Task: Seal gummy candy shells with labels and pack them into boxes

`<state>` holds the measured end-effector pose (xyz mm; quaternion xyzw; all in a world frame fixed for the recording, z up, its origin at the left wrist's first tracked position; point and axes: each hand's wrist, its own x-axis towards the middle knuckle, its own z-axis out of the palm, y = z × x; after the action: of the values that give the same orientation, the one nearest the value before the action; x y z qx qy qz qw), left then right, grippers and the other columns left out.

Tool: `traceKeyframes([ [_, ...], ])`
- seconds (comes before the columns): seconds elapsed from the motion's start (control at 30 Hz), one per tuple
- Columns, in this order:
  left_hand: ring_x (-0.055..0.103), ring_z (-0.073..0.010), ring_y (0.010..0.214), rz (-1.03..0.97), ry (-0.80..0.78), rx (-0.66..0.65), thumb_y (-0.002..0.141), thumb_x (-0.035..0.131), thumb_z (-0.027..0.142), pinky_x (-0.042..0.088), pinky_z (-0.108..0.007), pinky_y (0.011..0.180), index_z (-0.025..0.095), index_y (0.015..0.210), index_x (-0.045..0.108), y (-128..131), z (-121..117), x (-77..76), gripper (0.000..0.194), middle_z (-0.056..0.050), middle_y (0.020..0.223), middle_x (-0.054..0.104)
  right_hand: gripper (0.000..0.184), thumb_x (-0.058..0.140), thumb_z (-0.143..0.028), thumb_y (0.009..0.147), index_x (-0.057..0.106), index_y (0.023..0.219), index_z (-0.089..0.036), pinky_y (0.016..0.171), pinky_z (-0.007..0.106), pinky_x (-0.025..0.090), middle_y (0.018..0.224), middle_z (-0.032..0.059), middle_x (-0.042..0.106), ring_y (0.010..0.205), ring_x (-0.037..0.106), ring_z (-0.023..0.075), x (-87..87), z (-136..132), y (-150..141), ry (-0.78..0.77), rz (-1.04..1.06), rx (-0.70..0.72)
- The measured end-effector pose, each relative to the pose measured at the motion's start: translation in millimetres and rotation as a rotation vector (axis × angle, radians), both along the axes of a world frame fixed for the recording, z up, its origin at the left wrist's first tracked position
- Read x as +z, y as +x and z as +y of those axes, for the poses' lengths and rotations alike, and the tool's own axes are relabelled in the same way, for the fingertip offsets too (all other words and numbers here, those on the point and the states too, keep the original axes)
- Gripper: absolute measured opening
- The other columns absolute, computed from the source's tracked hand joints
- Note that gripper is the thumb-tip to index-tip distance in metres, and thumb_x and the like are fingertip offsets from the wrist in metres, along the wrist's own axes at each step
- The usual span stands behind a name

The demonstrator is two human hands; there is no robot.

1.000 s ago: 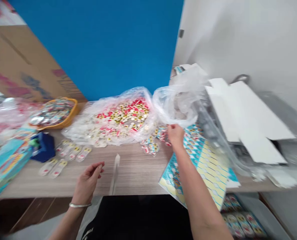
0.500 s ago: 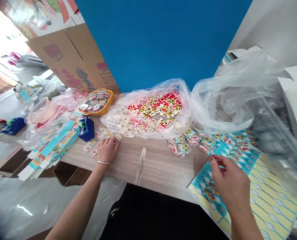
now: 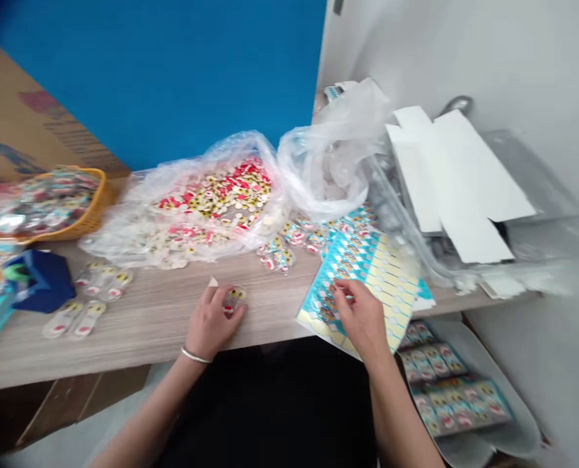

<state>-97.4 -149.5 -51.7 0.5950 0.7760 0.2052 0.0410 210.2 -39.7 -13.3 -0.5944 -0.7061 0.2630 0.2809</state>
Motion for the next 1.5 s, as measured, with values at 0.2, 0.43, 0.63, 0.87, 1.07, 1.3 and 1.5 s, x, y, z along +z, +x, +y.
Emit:
traceKeyframes([
  [0.2, 0.058, -0.0353, 0.104, 0.071, -0.075, -0.167, 0.086, 0.067, 0.051, 0.045, -0.046, 0.087, 0.018, 0.12, 0.06, 76.4, 26.3, 19.3, 0.048, -0.015, 0.115, 0.063, 0.035, 0.068, -0.038, 0.086, 0.066, 0.117, -0.022, 0.098, 0.046, 0.049, 0.125, 0.0117, 0.067, 0.117, 0.062, 0.0308, -0.1, -30.5, 12.0, 0.071, -0.19, 0.298],
  [0.43, 0.067, -0.0266, 0.094, -0.591, -0.124, -0.26, 0.094, 0.058, 0.035, 0.049, -0.04, 0.086, 0.02, 0.113, 0.061, 115.0, 27.2, 25.9, 0.025, -0.012, 0.105, 0.069, 0.02, 0.06, -0.011, 0.088, 0.063, 0.106, -0.019, 0.106, 0.054, 0.04, 0.131, 0.0138, 0.065, 0.128, 0.053, 0.0339, -29.0, -73.7, -0.6, 0.298, -0.372, 0.324],
  [0.63, 0.068, -0.0182, 0.068, -1.19, -0.395, -0.007, 0.072, 0.081, 0.041, 0.052, -0.03, 0.063, 0.018, 0.097, 0.059, 130.6, 39.6, 21.4, 0.041, -0.005, 0.083, 0.071, 0.016, 0.056, -0.008, 0.09, 0.06, 0.098, -0.021, 0.103, 0.052, 0.043, 0.107, 0.0085, 0.071, 0.112, 0.063, 0.0264, -27.9, -81.5, 12.9, 0.396, -0.151, 0.233],
  [0.87, 0.065, -0.0111, 0.058, -1.599, -0.51, 0.105, 0.055, 0.09, 0.048, 0.054, -0.022, 0.057, 0.015, 0.085, 0.062, 141.9, 47.4, 28.8, 0.054, -0.001, 0.068, 0.071, 0.014, 0.062, -0.019, 0.092, 0.06, 0.105, -0.023, 0.089, 0.043, 0.053, 0.108, 0.0079, 0.069, 0.104, 0.064, 0.024, -17.2, -69.4, 7.7, 0.213, 0.112, 0.158],
  [1.07, 0.067, -0.0107, 0.06, -1.662, -0.457, 0.084, 0.054, 0.092, 0.047, 0.057, -0.022, 0.06, 0.012, 0.085, 0.07, 150.0, 47.4, 35.0, 0.052, -0.002, 0.074, 0.073, 0.011, 0.056, -0.015, 0.096, 0.062, 0.096, -0.024, 0.082, 0.035, 0.053, 0.095, 0.0049, 0.068, 0.093, 0.065, 0.0205, -12.1, -53.4, -8.5, 0.137, 0.203, 0.141],
  [1.3, 0.067, -0.0116, 0.065, -1.691, -0.329, 0.093, 0.054, 0.092, 0.043, 0.06, -0.023, 0.064, 0.013, 0.079, 0.072, 161.2, 51.2, 33.5, 0.044, -0.002, 0.073, 0.074, 0.011, 0.054, -0.017, 0.097, 0.063, 0.098, -0.023, 0.08, 0.034, 0.055, 0.094, 0.0049, 0.07, 0.089, 0.067, 0.0198, -12.5, -55.4, -9.5, 0.164, 0.173, 0.066],
  [1.5, 0.067, -0.0126, 0.066, -1.717, -0.311, 0.141, 0.054, 0.092, 0.043, 0.059, -0.024, 0.062, 0.012, 0.077, 0.072, 167.1, 51.4, 34.9, 0.044, -0.005, 0.075, 0.075, 0.013, 0.05, -0.022, 0.098, 0.063, 0.094, -0.021, 0.079, 0.035, 0.051, 0.09, 0.0063, 0.067, 0.086, 0.064, 0.0208, -17.2, -55.8, -15.8, 0.158, 0.223, -0.003],
])
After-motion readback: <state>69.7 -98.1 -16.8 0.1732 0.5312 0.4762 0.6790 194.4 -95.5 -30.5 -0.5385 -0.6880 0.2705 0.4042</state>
